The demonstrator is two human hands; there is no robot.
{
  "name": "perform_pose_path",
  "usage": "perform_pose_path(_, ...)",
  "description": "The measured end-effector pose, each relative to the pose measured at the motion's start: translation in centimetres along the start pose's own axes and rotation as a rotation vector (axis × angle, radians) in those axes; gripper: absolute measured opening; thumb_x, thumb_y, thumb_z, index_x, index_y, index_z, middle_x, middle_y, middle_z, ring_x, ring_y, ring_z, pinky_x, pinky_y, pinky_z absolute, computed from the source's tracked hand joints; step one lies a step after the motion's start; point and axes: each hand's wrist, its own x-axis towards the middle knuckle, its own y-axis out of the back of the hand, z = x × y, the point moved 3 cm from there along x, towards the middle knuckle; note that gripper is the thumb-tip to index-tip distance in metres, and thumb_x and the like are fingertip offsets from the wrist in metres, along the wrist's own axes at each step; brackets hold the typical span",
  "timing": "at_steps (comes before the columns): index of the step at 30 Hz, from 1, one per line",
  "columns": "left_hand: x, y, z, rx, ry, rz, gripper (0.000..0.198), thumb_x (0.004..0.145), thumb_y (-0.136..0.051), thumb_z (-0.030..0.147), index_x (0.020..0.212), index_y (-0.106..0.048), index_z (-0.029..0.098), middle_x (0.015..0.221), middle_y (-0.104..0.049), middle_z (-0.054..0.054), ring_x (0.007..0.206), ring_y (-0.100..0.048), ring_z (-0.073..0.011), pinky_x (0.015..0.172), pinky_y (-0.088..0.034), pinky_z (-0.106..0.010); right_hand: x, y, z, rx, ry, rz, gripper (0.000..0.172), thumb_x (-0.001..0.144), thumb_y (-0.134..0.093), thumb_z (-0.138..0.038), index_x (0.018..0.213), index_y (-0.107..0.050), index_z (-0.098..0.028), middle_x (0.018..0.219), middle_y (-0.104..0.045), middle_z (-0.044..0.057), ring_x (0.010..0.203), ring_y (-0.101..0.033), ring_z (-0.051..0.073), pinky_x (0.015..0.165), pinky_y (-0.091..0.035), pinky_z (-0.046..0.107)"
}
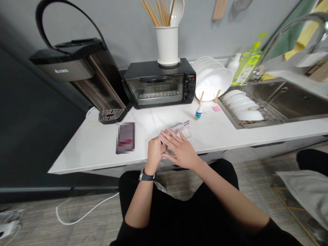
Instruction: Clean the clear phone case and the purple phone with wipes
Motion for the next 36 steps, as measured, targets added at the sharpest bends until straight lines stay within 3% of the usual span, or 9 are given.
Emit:
perform_pose_path(5,-0.1,0.1,0.2,-0.115,-0.084,0.039,0.027,0.099,-0.062,0.033,0.119,-0.075,0.021,0.090,-0.081,-0.006,0.079,-0.074,-0.0199,0.073,-0.049,-0.025,-1.5,1.7,5.8,-0.012,-0.254,0.142,0.064,0.108,-0.044,-0.044,0.166,-0.030,-0.021,0.165,-0.044,0.010,0.160,-0.028,0.031,0.128,-0.024,0.061)
perform_pose_path(8,-0.2,0.0,0.3,-0.116,-0.087,0.053,0.028,0.099,-0.064,0.038,0.120,-0.075,0.022,0.092,-0.081,-0.006,0.082,-0.075,-0.0214,0.075,-0.050,-0.026,-2.0,2.3,7.9,-0.030,-0.365,0.235,0.061,0.106,-0.048,-0.044,0.162,-0.040,-0.019,0.161,-0.050,0.011,0.159,-0.030,0.035,0.127,-0.025,0.065)
perform_pose_path(12,-0.1,0.0,0.4,-0.079,-0.079,0.025,0.024,0.099,-0.060,0.030,0.117,-0.075,0.022,0.088,-0.080,-0.005,0.077,-0.074,-0.0200,0.072,-0.049,-0.025,-0.6,0.9,3.6,-0.008,-0.188,0.152,0.064,0.105,-0.050,-0.044,0.162,-0.038,-0.018,0.164,-0.046,0.011,0.161,-0.024,0.032,0.130,-0.022,0.062)
perform_pose_path(16,0.1,0.0,0.1,0.062,-0.005,-0.047,0.019,0.091,-0.059,0.013,0.095,-0.077,0.016,0.080,-0.078,-0.009,0.073,-0.072,-0.0216,0.068,-0.048,-0.026,0.7,-0.4,-0.6,0.041,0.009,0.047,0.065,0.108,-0.044,-0.045,0.164,-0.033,-0.015,0.167,-0.041,0.010,0.161,-0.026,0.027,0.132,-0.020,0.056)
perform_pose_path(18,0.1,0.1,0.2,0.027,-0.023,-0.034,0.018,0.092,-0.061,0.015,0.098,-0.077,0.016,0.083,-0.079,-0.010,0.076,-0.073,-0.0221,0.070,-0.048,-0.027,0.5,-0.2,0.3,0.036,-0.012,0.052,0.062,0.108,-0.043,-0.044,0.164,-0.033,-0.018,0.167,-0.042,0.009,0.160,-0.028,0.027,0.131,-0.021,0.056)
perform_pose_path(24,-0.1,0.1,0.6,-0.112,-0.102,0.031,0.028,0.100,-0.062,0.036,0.122,-0.074,0.022,0.094,-0.082,-0.008,0.083,-0.076,-0.0220,0.074,-0.050,-0.026,-1.6,1.6,6.1,-0.039,-0.283,0.201,0.067,0.107,-0.045,-0.044,0.167,-0.027,-0.020,0.166,-0.044,0.011,0.160,-0.028,0.033,0.128,-0.025,0.062)
perform_pose_path(28,-0.1,0.0,0.4,-0.061,-0.083,0.039,0.026,0.098,-0.061,0.026,0.120,-0.075,0.021,0.098,-0.082,-0.009,0.086,-0.077,-0.0235,0.077,-0.051,-0.028,-1.5,0.9,3.2,-0.038,-0.126,0.093,0.077,0.106,-0.047,-0.052,0.169,-0.020,-0.018,0.170,-0.035,0.011,0.162,-0.019,0.033,0.129,-0.022,0.063)
perform_pose_path(31,-0.1,-0.1,0.2,0.017,-0.068,-0.007,0.022,0.090,-0.061,0.014,0.103,-0.077,0.017,0.092,-0.081,-0.012,0.085,-0.077,-0.0260,0.076,-0.051,-0.029,-0.2,0.7,0.3,0.011,0.005,0.069,0.069,0.109,-0.041,-0.047,0.168,-0.021,-0.019,0.168,-0.039,0.009,0.160,-0.027,0.026,0.132,-0.021,0.055)
perform_pose_path(36,0.0,0.0,0.2,0.071,-0.043,0.000,0.015,0.088,-0.062,0.015,0.094,-0.077,0.016,0.093,-0.081,-0.014,0.090,-0.077,-0.0280,0.077,-0.051,-0.030,2.8,1.2,1.4,-0.021,-0.076,0.119,0.058,0.111,-0.036,-0.043,0.163,-0.035,-0.020,0.168,-0.041,0.009,0.159,-0.029,0.025,0.130,-0.024,0.053)
